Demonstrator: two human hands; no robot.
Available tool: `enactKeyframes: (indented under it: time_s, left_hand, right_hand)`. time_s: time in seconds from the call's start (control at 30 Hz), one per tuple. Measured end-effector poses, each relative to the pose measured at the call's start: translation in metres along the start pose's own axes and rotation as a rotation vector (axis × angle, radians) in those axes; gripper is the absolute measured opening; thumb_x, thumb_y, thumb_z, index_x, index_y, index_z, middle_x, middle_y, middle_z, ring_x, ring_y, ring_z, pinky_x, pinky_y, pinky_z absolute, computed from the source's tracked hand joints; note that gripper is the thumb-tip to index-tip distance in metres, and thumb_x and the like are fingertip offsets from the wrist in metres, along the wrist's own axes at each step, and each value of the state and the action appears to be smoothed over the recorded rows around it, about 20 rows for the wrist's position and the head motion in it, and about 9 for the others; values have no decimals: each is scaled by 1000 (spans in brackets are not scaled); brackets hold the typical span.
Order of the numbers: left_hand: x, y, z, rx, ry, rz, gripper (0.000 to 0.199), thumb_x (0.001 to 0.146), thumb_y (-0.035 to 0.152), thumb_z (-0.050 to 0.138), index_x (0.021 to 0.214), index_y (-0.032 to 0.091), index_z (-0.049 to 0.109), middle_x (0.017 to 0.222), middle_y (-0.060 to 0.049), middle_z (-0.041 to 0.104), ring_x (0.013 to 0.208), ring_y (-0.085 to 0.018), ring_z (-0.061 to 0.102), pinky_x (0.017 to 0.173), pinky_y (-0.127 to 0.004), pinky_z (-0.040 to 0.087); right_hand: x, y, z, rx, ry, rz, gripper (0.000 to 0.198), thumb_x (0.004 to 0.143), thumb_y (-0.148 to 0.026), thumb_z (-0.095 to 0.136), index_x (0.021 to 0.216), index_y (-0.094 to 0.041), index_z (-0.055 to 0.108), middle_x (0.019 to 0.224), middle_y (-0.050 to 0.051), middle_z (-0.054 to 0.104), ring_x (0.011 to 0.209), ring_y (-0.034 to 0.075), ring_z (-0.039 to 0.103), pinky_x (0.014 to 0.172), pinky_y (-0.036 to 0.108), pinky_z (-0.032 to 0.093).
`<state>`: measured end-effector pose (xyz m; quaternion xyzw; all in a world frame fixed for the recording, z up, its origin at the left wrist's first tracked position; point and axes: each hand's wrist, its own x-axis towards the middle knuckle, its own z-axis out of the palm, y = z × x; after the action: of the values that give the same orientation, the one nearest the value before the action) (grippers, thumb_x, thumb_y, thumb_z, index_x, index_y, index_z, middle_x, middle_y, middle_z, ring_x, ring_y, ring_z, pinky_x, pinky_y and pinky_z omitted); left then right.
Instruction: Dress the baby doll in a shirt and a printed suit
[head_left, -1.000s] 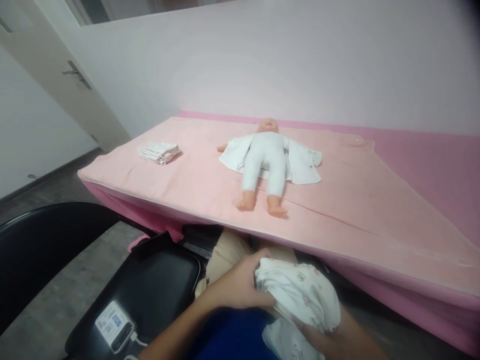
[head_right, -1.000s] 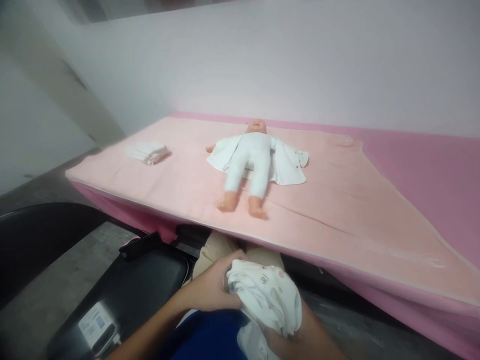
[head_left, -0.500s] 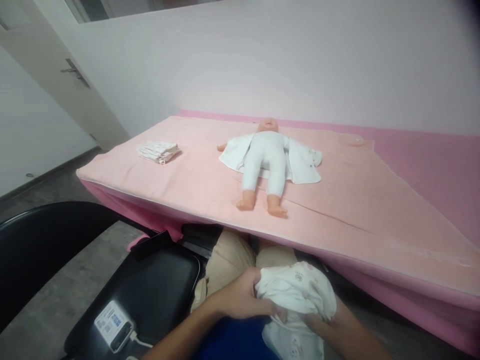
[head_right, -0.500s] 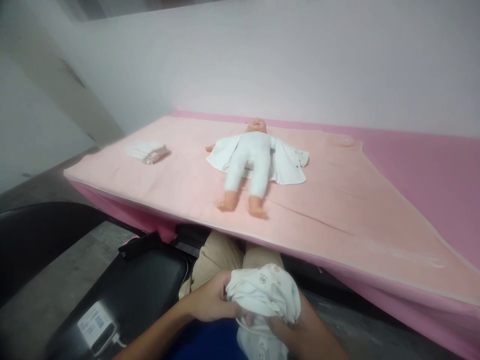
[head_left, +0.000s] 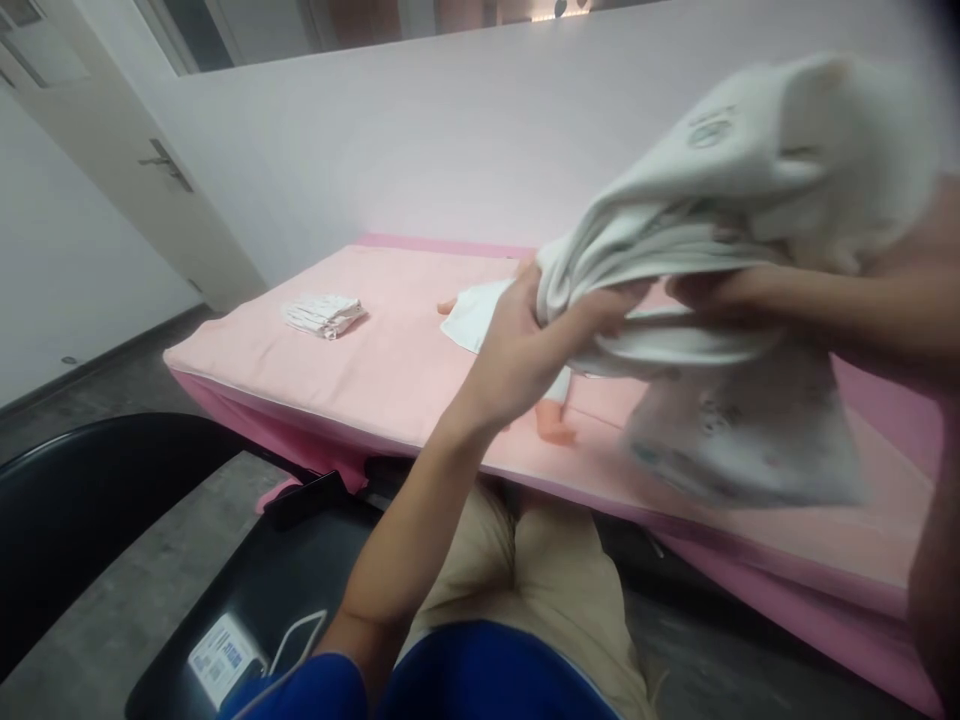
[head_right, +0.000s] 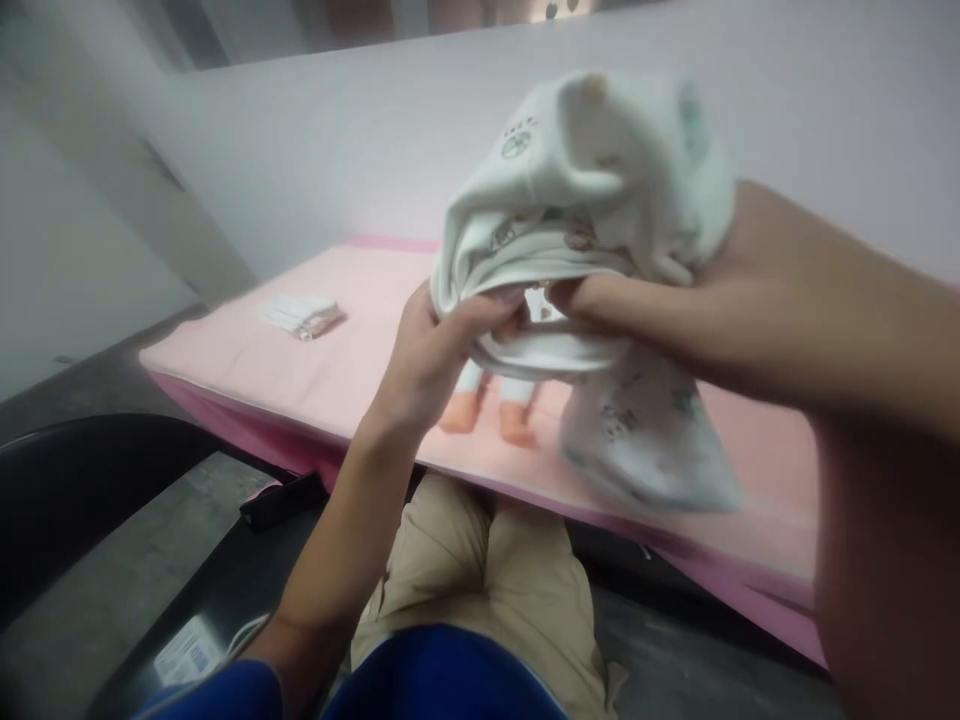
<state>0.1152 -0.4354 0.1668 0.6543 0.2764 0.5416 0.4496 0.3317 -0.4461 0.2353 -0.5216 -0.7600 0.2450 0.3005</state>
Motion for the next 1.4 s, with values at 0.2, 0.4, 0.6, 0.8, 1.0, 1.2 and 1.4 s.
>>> enactKeyframes:
  time_s: [0.2, 0.4, 0.6, 0.8, 1.0, 1.2, 1.4]
  left_hand:
    - [-8, -52, -19, 130, 91, -130, 31, 95, 30, 64, 122, 14, 65, 120, -10, 74, 113, -26, 69, 94, -33, 54]
    - [-47, -92, -31, 303, 167, -368, 34, 96, 36, 62, 126, 20, 64, 124, -8, 73, 114, -27, 68, 92, -33, 53]
    - [-71, -94, -40, 394, 190, -432, 29, 98, 39, 59, 119, 20, 63, 117, -6, 73, 107, -25, 69, 91, -32, 52]
    - [-84, -91, -44, 449, 166, -473, 24, 98, 37, 57, 115, 21, 61, 112, -5, 73, 103, -24, 68, 87, -31, 51]
    - [-98, -93, -43, 518, 188, -518, 25, 100, 39, 54, 118, 21, 58, 108, -5, 74, 98, -24, 70, 80, -30, 49]
    - [-102, -89, -40, 767, 172, -548, 35, 102, 42, 49, 128, 19, 53, 100, -11, 75, 92, -30, 70, 74, -33, 46]
    - [-92, -93, -43, 783, 156, -584, 33, 103, 48, 43, 101, 19, 60, 97, -13, 73, 93, -32, 68, 76, -36, 45]
  right_hand:
    - [35, 45, 63, -43, -104, -71, 44, 93, -41, 62, 132, -20, 68, 130, 9, 73, 117, 32, 69, 100, 44, 54]
    - [42, 72, 116, -44, -238, 133, 37, 95, -40, 60, 124, -22, 73, 123, 8, 77, 110, 32, 71, 92, 40, 56]
    - [40, 64, 131, -54, -349, 107, 38, 92, -50, 64, 120, -26, 75, 123, 5, 77, 112, 32, 70, 93, 38, 54]
    - [41, 67, 146, -40, -378, 54, 34, 91, -47, 63, 119, -30, 74, 125, 2, 76, 115, 31, 69, 96, 37, 52]
    - [40, 66, 156, -101, -363, 28, 24, 91, -41, 59, 105, -27, 72, 112, 2, 78, 102, 29, 70, 81, 32, 49]
    - [40, 65, 165, -162, -321, 20, 35, 88, -44, 62, 118, -26, 63, 115, 4, 76, 97, 28, 70, 72, 29, 44]
    - [43, 66, 171, -256, -351, 57, 32, 90, -52, 60, 98, -22, 70, 100, 8, 77, 91, 29, 70, 66, 30, 42]
